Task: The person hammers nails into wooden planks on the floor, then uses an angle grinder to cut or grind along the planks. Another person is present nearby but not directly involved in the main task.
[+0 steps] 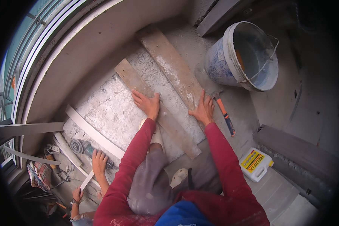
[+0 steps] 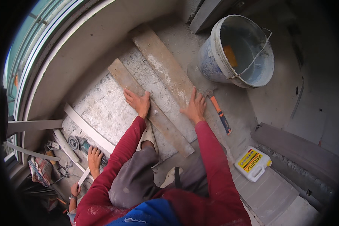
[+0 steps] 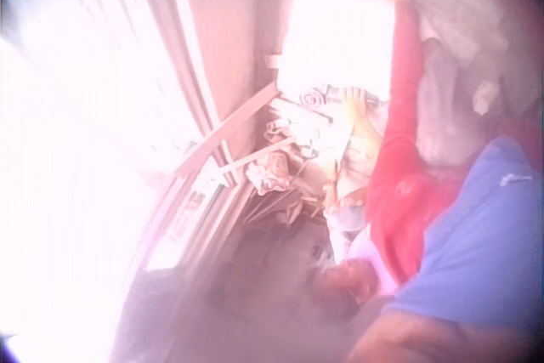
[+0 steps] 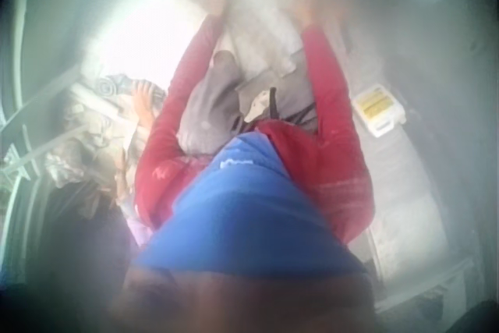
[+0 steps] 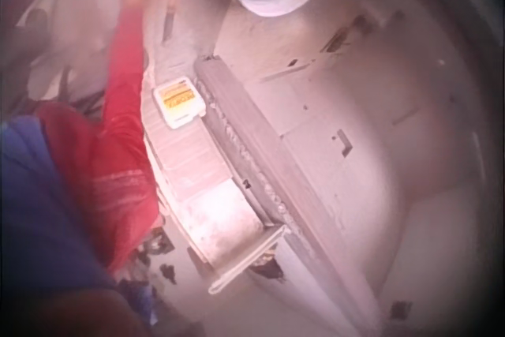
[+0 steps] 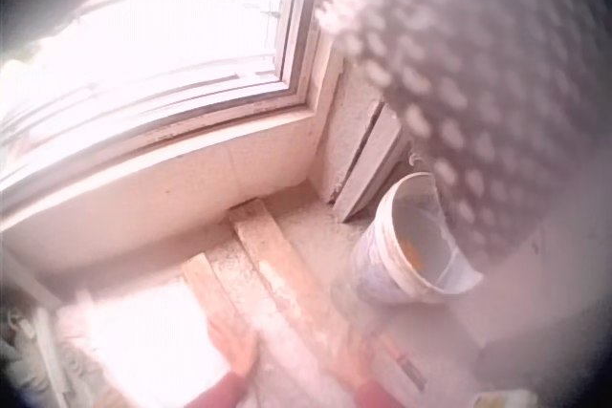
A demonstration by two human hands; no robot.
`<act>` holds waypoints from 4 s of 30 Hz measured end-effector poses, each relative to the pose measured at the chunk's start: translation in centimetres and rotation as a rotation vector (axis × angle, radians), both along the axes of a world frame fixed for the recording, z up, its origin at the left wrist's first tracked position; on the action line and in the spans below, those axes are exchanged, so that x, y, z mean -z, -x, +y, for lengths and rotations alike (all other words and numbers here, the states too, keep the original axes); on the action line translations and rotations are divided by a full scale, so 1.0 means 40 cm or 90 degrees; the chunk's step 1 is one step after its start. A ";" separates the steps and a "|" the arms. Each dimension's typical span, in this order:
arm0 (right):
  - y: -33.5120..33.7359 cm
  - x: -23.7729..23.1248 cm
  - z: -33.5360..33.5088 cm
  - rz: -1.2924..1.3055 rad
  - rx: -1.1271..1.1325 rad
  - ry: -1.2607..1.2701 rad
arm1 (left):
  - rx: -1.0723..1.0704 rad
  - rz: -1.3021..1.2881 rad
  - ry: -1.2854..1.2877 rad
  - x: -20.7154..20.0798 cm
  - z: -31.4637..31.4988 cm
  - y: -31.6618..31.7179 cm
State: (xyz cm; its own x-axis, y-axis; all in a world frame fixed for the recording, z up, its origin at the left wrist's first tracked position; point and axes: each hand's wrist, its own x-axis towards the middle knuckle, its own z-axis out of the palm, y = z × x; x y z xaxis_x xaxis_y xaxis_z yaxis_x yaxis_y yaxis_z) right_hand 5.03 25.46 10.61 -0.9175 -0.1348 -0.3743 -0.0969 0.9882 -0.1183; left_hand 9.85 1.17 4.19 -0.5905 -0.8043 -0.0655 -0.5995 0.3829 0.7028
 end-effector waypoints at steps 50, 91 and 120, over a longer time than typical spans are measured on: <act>-0.049 0.105 0.537 0.052 0.093 -0.027 | -0.035 0.030 0.004 0.014 -0.013 -0.004; 0.199 -0.033 -0.485 0.037 -0.131 0.313 | -0.063 0.011 0.023 -0.014 -0.026 -0.083; 0.199 -0.084 -0.533 0.049 -0.158 0.359 | -0.074 0.010 0.034 -0.007 -0.023 -0.083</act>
State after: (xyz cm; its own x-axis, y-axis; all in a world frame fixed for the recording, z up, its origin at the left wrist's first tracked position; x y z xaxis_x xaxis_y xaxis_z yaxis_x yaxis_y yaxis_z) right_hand -2.95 4.15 13.96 -0.8551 -0.5052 -0.1167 -0.3451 0.7224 -0.5992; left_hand 13.16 0.23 4.47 -0.4937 -0.8696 -0.0126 -0.6313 0.3484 0.6929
